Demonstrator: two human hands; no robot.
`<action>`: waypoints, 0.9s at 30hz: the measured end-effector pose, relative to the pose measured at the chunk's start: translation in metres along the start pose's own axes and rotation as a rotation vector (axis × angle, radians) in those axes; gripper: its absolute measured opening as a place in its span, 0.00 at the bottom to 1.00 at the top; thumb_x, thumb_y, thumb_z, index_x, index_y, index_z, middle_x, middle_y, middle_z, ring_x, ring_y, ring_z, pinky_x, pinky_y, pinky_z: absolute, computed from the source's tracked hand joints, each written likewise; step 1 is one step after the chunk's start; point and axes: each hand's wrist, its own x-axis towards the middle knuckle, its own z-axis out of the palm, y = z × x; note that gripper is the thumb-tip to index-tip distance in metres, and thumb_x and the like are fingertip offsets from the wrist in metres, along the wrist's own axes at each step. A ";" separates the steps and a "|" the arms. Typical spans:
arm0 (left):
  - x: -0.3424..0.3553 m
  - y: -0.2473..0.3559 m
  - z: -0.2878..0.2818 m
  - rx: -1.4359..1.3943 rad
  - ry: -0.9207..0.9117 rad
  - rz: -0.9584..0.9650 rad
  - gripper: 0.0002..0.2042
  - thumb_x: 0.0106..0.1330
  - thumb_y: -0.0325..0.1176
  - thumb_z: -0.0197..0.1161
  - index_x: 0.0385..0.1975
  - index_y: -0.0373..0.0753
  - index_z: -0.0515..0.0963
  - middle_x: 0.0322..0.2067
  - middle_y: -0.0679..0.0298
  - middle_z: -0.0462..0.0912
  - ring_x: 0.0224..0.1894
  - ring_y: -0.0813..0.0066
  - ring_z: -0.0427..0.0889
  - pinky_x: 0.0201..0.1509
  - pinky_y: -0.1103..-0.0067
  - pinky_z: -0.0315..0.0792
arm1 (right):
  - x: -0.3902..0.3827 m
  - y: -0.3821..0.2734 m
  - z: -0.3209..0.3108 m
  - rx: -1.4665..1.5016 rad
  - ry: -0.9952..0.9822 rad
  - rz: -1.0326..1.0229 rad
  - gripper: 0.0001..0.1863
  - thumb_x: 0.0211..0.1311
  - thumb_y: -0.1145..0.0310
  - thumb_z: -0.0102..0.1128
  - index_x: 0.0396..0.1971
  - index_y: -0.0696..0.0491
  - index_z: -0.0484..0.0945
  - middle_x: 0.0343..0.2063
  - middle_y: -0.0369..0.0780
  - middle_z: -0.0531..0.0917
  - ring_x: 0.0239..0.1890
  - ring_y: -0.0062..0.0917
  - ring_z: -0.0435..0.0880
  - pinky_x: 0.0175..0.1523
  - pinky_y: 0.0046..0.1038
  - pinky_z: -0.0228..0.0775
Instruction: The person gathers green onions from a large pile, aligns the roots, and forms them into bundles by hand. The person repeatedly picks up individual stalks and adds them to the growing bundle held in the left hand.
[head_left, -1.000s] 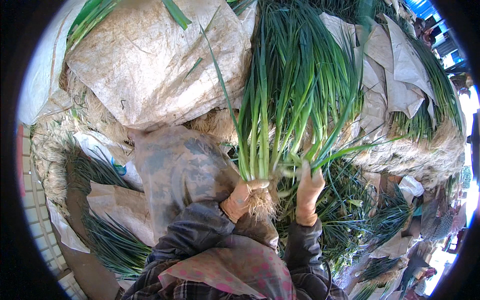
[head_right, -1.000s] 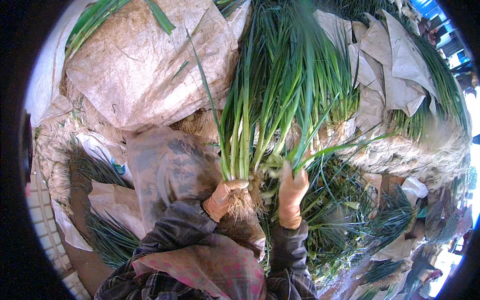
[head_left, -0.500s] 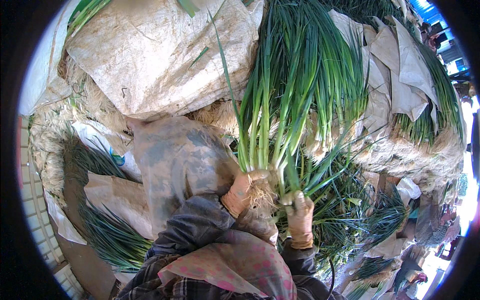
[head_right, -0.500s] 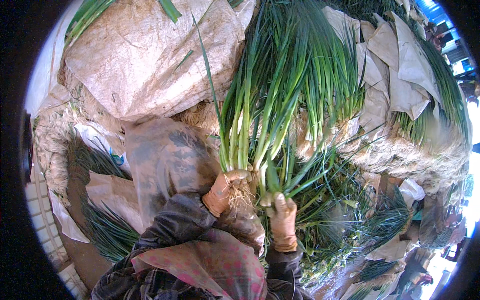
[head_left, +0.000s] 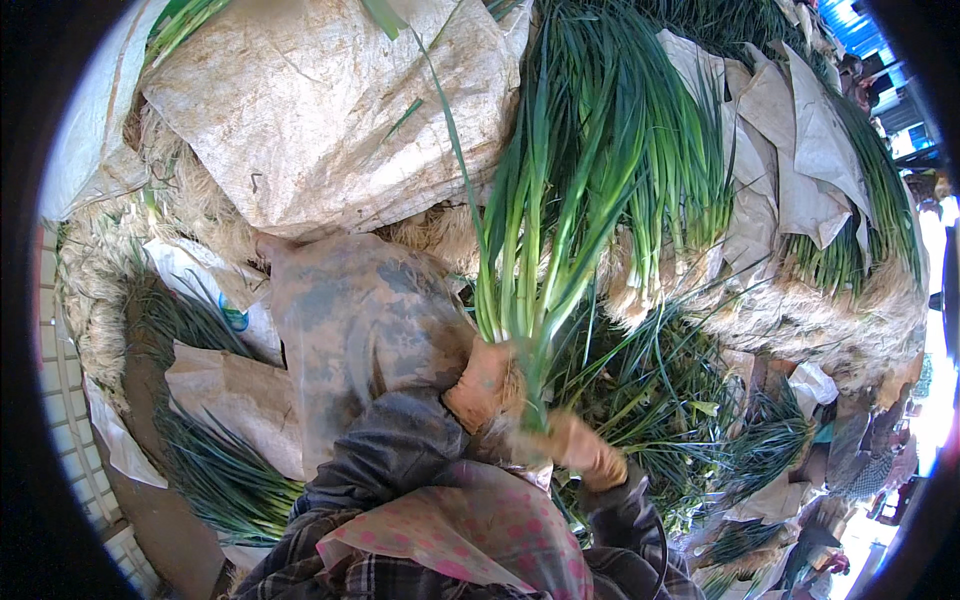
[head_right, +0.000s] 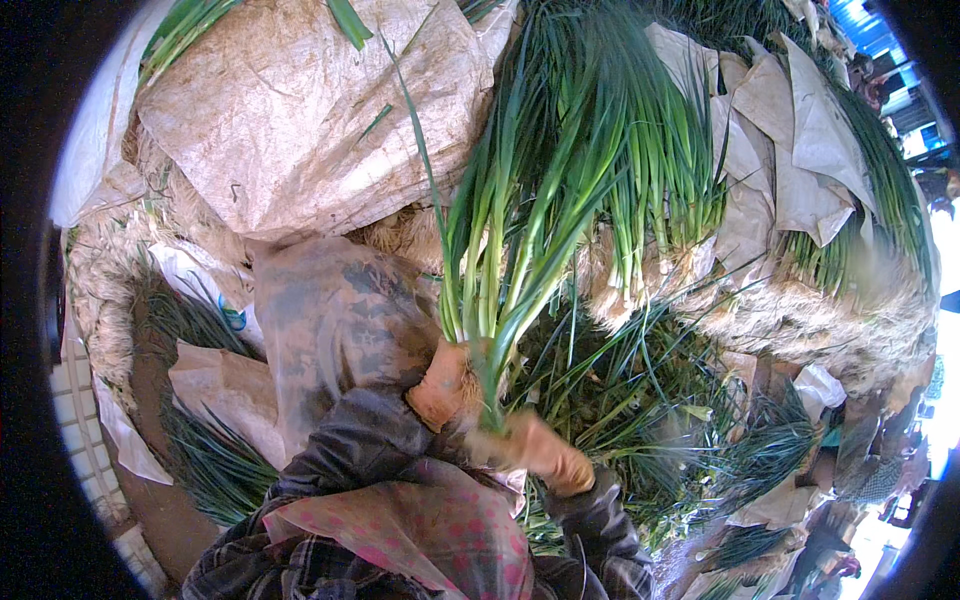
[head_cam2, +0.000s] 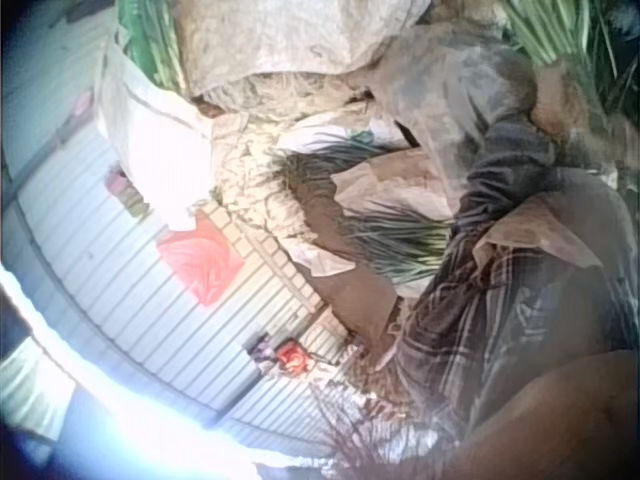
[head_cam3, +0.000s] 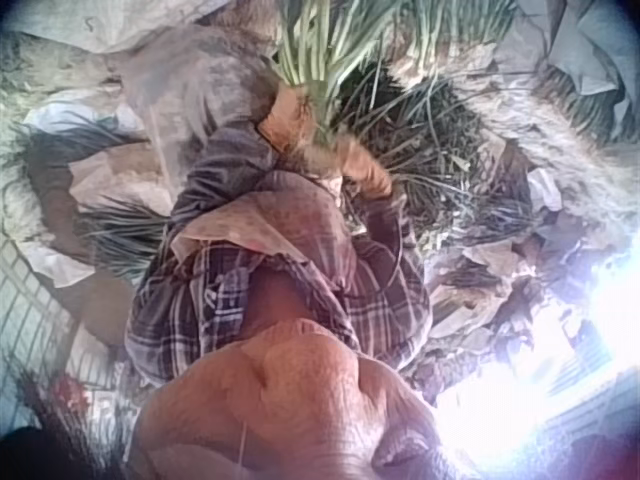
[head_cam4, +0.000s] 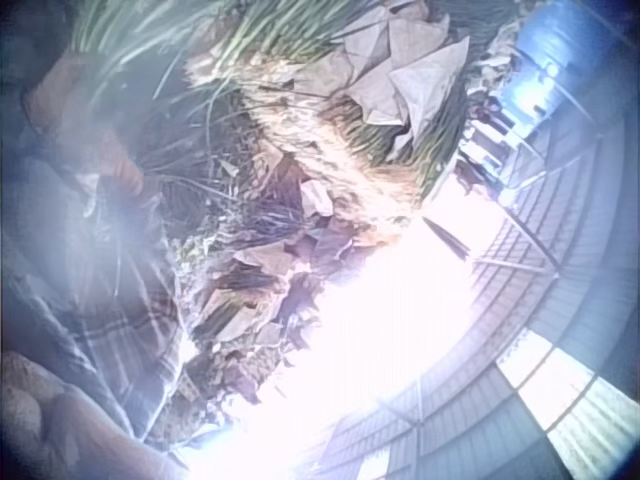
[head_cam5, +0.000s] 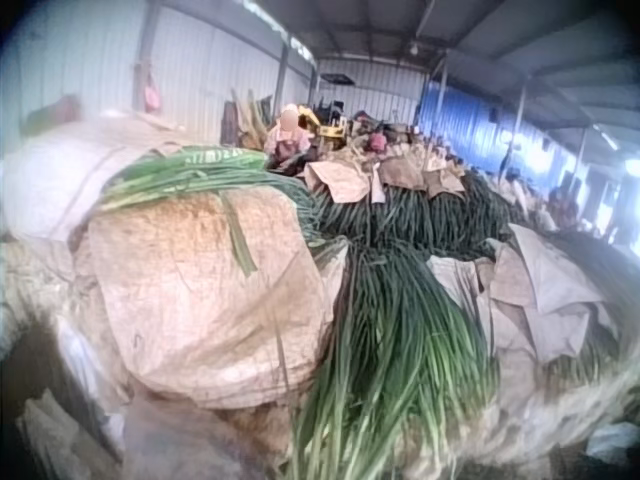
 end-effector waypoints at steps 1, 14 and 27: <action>-0.001 0.002 0.002 -0.099 0.021 -0.085 0.12 0.61 0.23 0.58 0.44 0.30 0.75 0.29 0.61 0.80 0.23 0.74 0.79 0.23 0.81 0.74 | -0.010 -0.008 0.004 0.157 -0.161 0.243 0.13 0.66 0.62 0.58 0.34 0.59 0.81 0.25 0.41 0.85 0.25 0.29 0.84 0.31 0.29 0.77; -0.009 0.008 -0.008 -0.532 -0.341 -0.204 0.12 0.58 0.25 0.59 0.41 0.26 0.74 0.41 0.50 0.78 0.49 0.59 0.77 0.61 0.70 0.71 | 0.080 0.057 -0.039 0.896 0.834 0.222 0.28 0.63 0.42 0.54 0.50 0.50 0.71 0.36 0.37 0.77 0.31 0.22 0.78 0.35 0.27 0.73; -0.007 0.009 -0.012 -0.423 -0.233 -0.227 0.12 0.59 0.26 0.56 0.42 0.31 0.76 0.40 0.53 0.82 0.38 0.65 0.81 0.48 0.71 0.77 | 0.001 0.003 -0.031 0.898 0.778 0.030 0.20 0.54 0.73 0.68 0.47 0.56 0.74 0.35 0.42 0.84 0.33 0.24 0.86 0.41 0.28 0.83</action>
